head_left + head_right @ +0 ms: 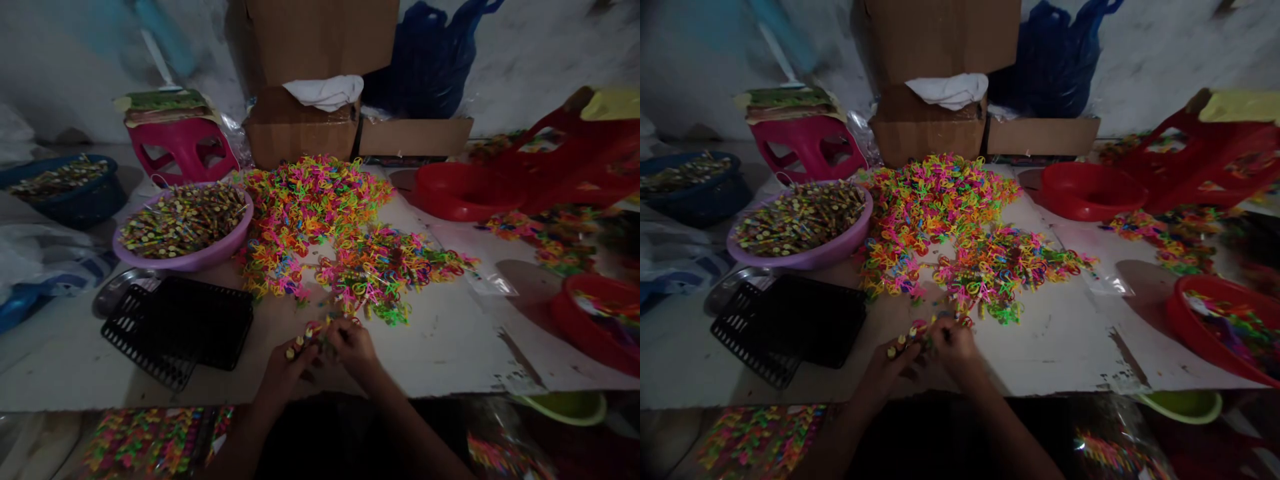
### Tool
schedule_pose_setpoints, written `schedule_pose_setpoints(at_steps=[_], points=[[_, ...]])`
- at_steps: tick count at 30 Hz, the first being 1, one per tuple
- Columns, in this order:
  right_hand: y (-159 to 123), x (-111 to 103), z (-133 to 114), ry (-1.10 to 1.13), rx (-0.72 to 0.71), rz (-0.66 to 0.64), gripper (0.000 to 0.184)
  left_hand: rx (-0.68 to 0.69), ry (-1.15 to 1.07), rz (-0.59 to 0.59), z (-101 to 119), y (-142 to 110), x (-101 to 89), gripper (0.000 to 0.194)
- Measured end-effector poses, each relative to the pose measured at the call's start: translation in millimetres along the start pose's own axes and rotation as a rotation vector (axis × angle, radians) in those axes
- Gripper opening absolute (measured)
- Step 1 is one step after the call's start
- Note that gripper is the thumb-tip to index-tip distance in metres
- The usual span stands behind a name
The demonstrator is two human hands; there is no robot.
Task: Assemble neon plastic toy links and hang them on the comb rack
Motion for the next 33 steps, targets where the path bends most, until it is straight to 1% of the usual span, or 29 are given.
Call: schedule_pose_setpoints(at_steps=[1,2,3,4,5,6,7,8,9,10,11,12,14,16,18,19,21,24,26,28,30,31,33], points=[[13.7,-18.7,4.9,-0.139,-0.022,0.101,0.035,0.001,-0.006,0.069,-4.4,7.8,-8.7,0.043],[26.5,-40.6,5.2,-0.294,-0.058,0.246,0.035,0.002,-0.003,0.146,-8.9,15.3,-19.3,0.048],[36.0,-57.2,-0.2,-0.426,-0.115,0.379,0.036,-0.006,0.005,0.214,-13.8,21.8,-29.8,0.053],[42.7,-62.4,-9.5,-0.524,-0.193,0.455,0.037,-0.017,0.016,0.264,-18.0,26.9,-38.7,0.056],[47.3,-54.5,-19.7,-0.583,-0.283,0.453,0.037,-0.028,0.02,0.293,-20.8,30.6,-44.9,0.057],[49.8,-35.0,-28.6,-0.61,-0.368,0.378,0.037,-0.037,0.018,0.307,-21.9,33.0,-48.9,0.056],[49.1,-7.1,-34.9,-0.62,-0.441,0.247,0.035,-0.045,0.015,0.311,-21.6,34.1,-50.9,0.055],[45.7,20.1,-37.8,-0.643,-0.476,0.133,0.034,-0.05,0.019,0.313,-20.2,34.1,-52.1,0.054],[40.4,44.5,-38.5,-0.674,-0.489,0.04,0.034,-0.048,0.027,0.322,-17.8,33.3,-53.8,0.054],[34.0,64.6,-37.4,-0.706,-0.487,-0.034,0.033,-0.042,0.037,0.333,-15.1,32.0,-56.0,0.054],[27.2,78.8,-34.8,-0.736,-0.47,-0.085,0.032,-0.032,0.051,0.351,-12.6,30.6,-59.5,0.054],[19.8,88.0,-31.6,-0.755,-0.453,-0.129,0.031,-0.013,0.069,0.375,-10.0,29.3,-64.3,0.053],[5.2,94.0,-23.0,-0.754,-0.416,-0.213,0.031,0.046,0.102,0.42,-5.3,27.9,-74.7,0.05],[-9.1,94.2,-16.4,-0.68,-0.423,-0.337,0.034,0.103,0.127,0.415,-3.4,29.1,-79.3,0.045],[-20.3,93.4,-18.1,-0.551,-0.507,-0.447,0.04,0.124,0.135,0.394,-4.5,32.3,-79.4,0.043],[-23.5,92.6,-20.8,-0.496,-0.567,-0.475,0.043,0.115,0.138,0.39,-5.9,34.2,-78.9,0.042],[-22.9,91.4,-25.0,-0.443,-0.676,-0.463,0.045,0.067,0.107,0.395,-8.6,37.3,-77.5,0.042],[-11.4,94.6,-27.3,-0.423,-0.743,-0.382,0.034,-0.001,-0.072,0.331,-6.8,39.3,-67.2,0.043],[0.2,91.6,-34.6,-0.325,-0.728,-0.295,0.027,-0.015,-0.186,0.269,-2.7,38.7,-59.5,0.044],[17.2,75.8,-42.3,-0.161,-0.627,-0.149,0.024,-0.02,-0.232,0.251,-1.4,37.3,-56.8,0.043],[34.2,53.5,-41.6,0.01,-0.451,-0.003,0.025,0.001,-0.213,0.271,-1.1,35.6,-57.2,0.044],[40.4,44.2,-37.7,0.086,-0.35,0.043,0.026,0.026,-0.179,0.288,0.2,34.4,-57.5,0.046],[46.2,35.2,-27.6,0.217,-0.169,0.054,0.025,0.088,-0.08,0.31,5.5,31.5,-55.7,0.049]])
Point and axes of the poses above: each hand's wrist, its own y-axis towards the middle knuckle, its own x-axis out of the palm, z = x × y, the point moved 10 cm from there along y, towards the middle knuckle, and after that the axes turned 15 degrees about z, right-handed, at the moved point
